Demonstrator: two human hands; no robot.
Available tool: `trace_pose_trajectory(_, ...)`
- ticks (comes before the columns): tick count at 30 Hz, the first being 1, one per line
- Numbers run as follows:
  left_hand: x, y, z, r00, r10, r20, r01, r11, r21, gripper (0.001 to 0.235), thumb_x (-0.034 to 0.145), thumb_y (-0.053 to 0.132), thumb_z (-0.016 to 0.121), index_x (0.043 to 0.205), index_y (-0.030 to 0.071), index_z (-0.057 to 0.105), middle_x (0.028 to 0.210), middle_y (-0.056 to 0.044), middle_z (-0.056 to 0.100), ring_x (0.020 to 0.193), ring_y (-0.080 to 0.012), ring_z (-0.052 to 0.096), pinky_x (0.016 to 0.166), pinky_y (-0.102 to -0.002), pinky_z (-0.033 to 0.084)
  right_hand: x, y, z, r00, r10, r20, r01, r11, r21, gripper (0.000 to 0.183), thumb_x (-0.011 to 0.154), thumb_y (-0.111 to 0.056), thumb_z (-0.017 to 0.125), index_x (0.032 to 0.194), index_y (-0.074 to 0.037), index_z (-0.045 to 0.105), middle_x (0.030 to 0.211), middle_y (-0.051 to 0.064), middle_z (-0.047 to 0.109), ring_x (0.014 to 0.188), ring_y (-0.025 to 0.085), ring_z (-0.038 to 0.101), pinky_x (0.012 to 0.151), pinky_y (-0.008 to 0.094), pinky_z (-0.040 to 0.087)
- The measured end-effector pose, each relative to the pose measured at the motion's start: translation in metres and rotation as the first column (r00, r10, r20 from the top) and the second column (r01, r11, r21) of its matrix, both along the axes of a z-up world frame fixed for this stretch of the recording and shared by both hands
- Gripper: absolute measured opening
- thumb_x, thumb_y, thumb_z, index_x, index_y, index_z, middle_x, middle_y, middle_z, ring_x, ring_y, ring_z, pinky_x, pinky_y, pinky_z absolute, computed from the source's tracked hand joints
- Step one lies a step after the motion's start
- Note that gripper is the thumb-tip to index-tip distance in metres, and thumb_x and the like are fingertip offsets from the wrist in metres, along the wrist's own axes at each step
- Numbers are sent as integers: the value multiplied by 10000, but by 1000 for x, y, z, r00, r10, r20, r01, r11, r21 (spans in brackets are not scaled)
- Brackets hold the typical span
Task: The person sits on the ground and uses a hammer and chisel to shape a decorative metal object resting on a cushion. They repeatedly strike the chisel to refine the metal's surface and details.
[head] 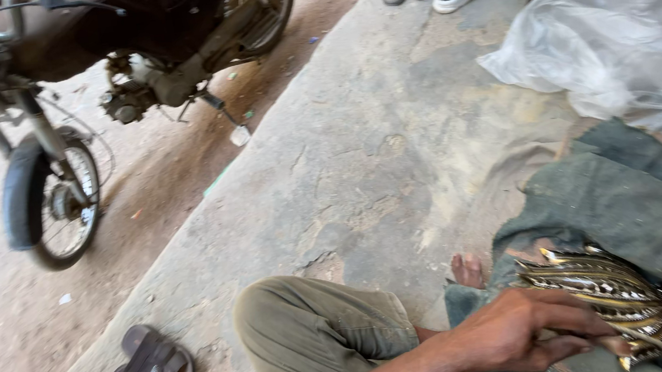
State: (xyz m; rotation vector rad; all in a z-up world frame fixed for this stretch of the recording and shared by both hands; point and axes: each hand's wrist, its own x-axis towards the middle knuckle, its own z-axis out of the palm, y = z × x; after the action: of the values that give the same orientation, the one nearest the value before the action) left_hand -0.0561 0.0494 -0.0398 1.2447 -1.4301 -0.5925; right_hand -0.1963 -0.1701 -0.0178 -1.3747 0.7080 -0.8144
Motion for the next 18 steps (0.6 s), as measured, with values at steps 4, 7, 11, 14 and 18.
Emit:
trace_pose_trajectory(4,5,-20,-23,997,82,-1,-82,997,16,258,1057,268,715,1306,221,669,1248,24,725,1118,-159,746,960,-294,641,34,6,-4,997,70,14,-70,997,25,401,846,141,694,1144,-83,545,1020,40,605,1041,163,636,930,325,566)
trace_pose_trajectory(7,13,-34,-39,992,112,-53,-109,992,65,276,1057,311,719,1318,227,682,1185,26,762,1028,-137,780,915,-291,659,68,18,-1,990,138,36,-140,989,53,395,843,142,695,1139,-78,552,1020,45,610,1034,167,638,925,329,568)
trace_pose_trajectory(11,32,-50,-60,990,130,-49,-125,988,87,387,1008,341,737,1349,174,665,1066,-16,779,999,-153,782,911,-326,659,106,32,10,977,204,70,-209,975,79,388,839,143,696,1133,-71,561,1020,51,616,1025,172,640,919,334,570)
trace_pose_trajectory(14,38,-53,-73,987,146,-67,-136,981,136,464,974,352,740,1365,119,653,1059,-60,786,1013,-174,778,927,-347,653,114,44,10,967,234,101,-245,963,113,383,836,144,697,1128,-66,568,1020,56,621,1018,176,642,914,338,572)
trace_pose_trajectory(18,38,-49,-38,952,202,-231,-157,967,198,425,984,297,757,1331,65,676,1111,-111,772,1048,-203,759,963,-371,645,123,52,19,941,294,170,-317,940,128,375,832,146,698,1122,-59,577,1021,62,627,1008,181,645,907,344,574)
